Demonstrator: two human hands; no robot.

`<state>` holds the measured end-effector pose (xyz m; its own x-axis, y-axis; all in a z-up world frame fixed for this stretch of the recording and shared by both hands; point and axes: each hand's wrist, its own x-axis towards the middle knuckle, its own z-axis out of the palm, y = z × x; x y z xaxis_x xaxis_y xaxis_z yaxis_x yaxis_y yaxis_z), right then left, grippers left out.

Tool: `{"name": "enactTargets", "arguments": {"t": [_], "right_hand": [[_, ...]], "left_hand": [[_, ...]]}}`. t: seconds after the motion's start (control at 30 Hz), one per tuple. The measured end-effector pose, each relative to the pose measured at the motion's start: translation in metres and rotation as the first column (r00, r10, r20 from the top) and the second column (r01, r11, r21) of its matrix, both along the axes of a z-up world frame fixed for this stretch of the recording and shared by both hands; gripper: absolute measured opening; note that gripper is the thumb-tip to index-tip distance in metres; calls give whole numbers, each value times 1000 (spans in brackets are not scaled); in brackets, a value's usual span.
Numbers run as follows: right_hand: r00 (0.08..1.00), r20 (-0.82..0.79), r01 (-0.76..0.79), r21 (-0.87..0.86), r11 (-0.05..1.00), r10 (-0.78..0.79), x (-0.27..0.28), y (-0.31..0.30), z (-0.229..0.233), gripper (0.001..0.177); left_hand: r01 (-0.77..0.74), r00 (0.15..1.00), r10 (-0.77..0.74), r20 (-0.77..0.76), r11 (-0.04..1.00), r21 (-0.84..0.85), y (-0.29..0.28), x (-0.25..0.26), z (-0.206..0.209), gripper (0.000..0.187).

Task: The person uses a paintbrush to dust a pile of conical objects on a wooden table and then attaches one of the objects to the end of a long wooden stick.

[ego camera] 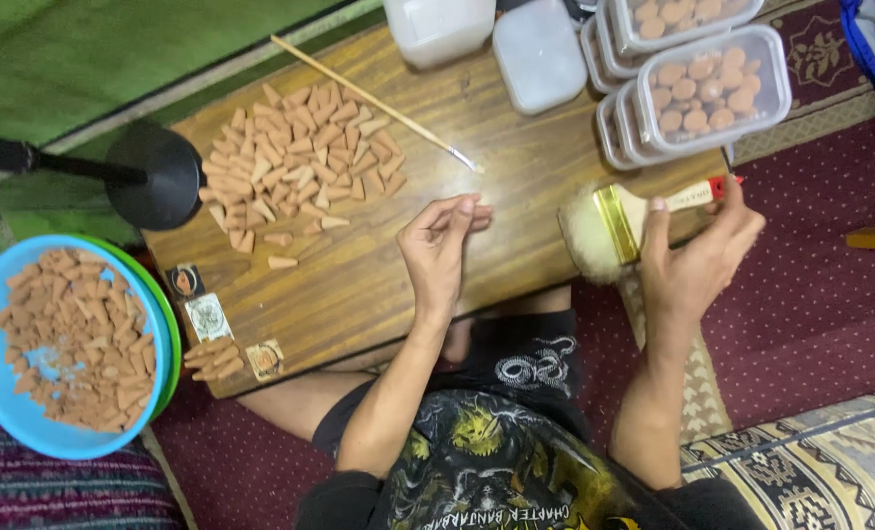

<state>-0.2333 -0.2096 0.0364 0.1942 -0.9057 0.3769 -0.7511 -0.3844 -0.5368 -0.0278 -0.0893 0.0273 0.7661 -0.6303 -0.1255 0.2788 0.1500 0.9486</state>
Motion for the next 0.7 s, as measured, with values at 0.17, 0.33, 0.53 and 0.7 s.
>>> {"name": "enactTargets", "arguments": {"t": [0.17,0.33,0.53,0.7], "right_hand": [[989,-133,-33,212,977,63,1,31,-4,55],[973,-127,-163,223,961,195,6,48,-14,40],[981,-55,-172,200,965,186,15,69,-5,33],[907,297,-282,-101,954,299,41,87,-4,26]], "left_hand": [[-81,996,79,33,996,45,33,-13,-3,32],[-83,995,78,67,994,76,56,-14,-2,38],[-148,985,141,104,987,67,91,-4,-9,37],[-266,961,258,104,961,79,124,15,-7,38]]}}
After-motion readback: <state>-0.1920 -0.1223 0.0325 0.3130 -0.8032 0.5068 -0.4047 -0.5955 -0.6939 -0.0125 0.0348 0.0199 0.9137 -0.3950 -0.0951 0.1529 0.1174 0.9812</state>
